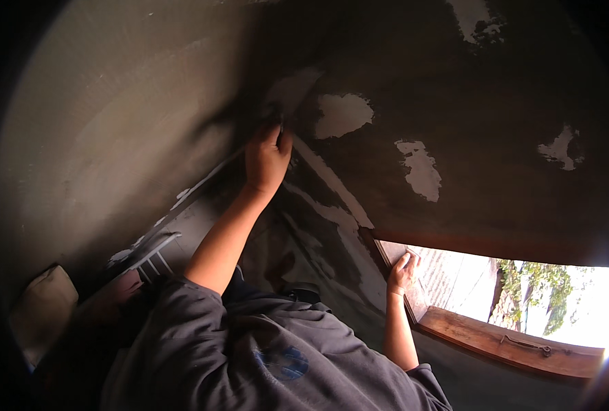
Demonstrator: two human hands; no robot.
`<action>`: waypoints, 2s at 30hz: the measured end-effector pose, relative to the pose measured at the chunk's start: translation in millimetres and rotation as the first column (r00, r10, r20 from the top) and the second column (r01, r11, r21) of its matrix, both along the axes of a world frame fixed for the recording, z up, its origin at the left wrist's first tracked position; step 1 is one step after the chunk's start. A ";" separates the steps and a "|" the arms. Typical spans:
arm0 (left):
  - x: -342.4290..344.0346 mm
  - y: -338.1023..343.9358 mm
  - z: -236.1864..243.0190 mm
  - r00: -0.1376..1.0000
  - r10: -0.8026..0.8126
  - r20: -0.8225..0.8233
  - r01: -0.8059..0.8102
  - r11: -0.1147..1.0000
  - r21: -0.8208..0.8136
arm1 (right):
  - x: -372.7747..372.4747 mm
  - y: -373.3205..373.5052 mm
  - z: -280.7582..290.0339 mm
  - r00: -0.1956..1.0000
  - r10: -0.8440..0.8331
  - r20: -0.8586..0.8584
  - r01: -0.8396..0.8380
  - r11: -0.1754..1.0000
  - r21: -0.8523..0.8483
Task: The person applies plaster to gaps and imperfections on a concrete wall using a scraper and then smooths the surface with their hand.
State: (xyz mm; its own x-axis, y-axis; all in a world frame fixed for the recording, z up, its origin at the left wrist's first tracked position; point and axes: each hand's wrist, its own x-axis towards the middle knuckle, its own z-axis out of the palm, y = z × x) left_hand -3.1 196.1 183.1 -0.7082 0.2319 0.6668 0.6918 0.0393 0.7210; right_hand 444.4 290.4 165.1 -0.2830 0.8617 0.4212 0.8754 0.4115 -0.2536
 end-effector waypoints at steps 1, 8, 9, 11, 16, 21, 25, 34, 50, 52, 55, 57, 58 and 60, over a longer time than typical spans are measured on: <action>0.6 9.9 1.2 0.999 0.036 -0.002 -0.036 0.999 -0.001 | -1.0 -0.1 1.1 1.000 0.002 -0.001 -0.002 1.000 -0.005; 13.8 67.5 44.8 0.993 0.113 0.040 -0.114 0.993 0.008 | 6.4 3.9 -3.9 0.999 0.004 0.044 -0.004 1.000 0.003; 16.3 74.1 43.4 0.990 0.139 0.013 -0.139 0.988 0.060 | 6.4 2.8 -3.0 0.999 0.012 0.034 -0.013 1.000 0.007; 24.7 81.0 37.4 0.978 0.108 0.180 -0.107 0.994 -0.014 | 7.5 1.4 -4.7 0.999 -0.016 0.042 0.015 1.000 0.018; 22.0 90.2 1.6 0.941 0.165 0.294 -0.086 0.961 -0.262 | 10.0 6.3 -7.0 0.999 0.037 0.021 -0.038 0.999 0.023; 18.3 95.4 -16.7 0.956 0.250 0.151 -0.214 0.952 -0.219 | 6.5 4.4 -5.4 1.000 0.026 -0.001 -0.025 1.000 0.010; 14.2 98.9 -32.7 0.969 0.230 0.094 -0.213 0.963 -0.165 | 5.5 4.0 -4.2 1.000 0.019 0.023 -0.019 1.000 0.020; 17.8 85.8 -44.4 0.976 0.135 0.170 -0.077 0.947 -0.313 | 5.4 5.0 -5.5 0.999 -0.005 0.032 0.004 1.000 0.031; 12.4 95.7 -119.5 0.950 0.113 0.292 0.018 0.911 -0.412 | 5.7 6.4 -5.0 1.000 0.022 0.000 -0.022 1.000 0.006; 11.8 91.9 -110.6 0.951 0.100 0.291 0.002 0.943 -0.331 | 9.2 7.0 -6.2 0.999 0.036 -0.004 -0.036 0.999 0.014; 25.8 87.2 -80.2 0.954 0.147 0.261 -0.082 0.967 -0.242 | 10.8 2.6 -10.7 1.000 0.004 0.011 -0.004 1.000 0.011; 14.3 90.4 -121.0 0.977 0.112 0.183 -0.037 0.928 -0.371 | 9.1 5.1 -6.4 1.000 -0.013 0.024 0.013 1.000 0.002; 9.1 93.2 -135.2 0.986 0.091 0.143 -0.020 0.901 -0.433 | 8.3 6.1 -5.0 1.000 0.002 0.023 -0.002 1.000 0.008; 11.1 91.5 -131.9 0.978 0.081 0.193 -0.013 0.944 -0.331 | 6.3 4.9 -4.2 0.999 0.025 0.023 -0.026 0.999 0.021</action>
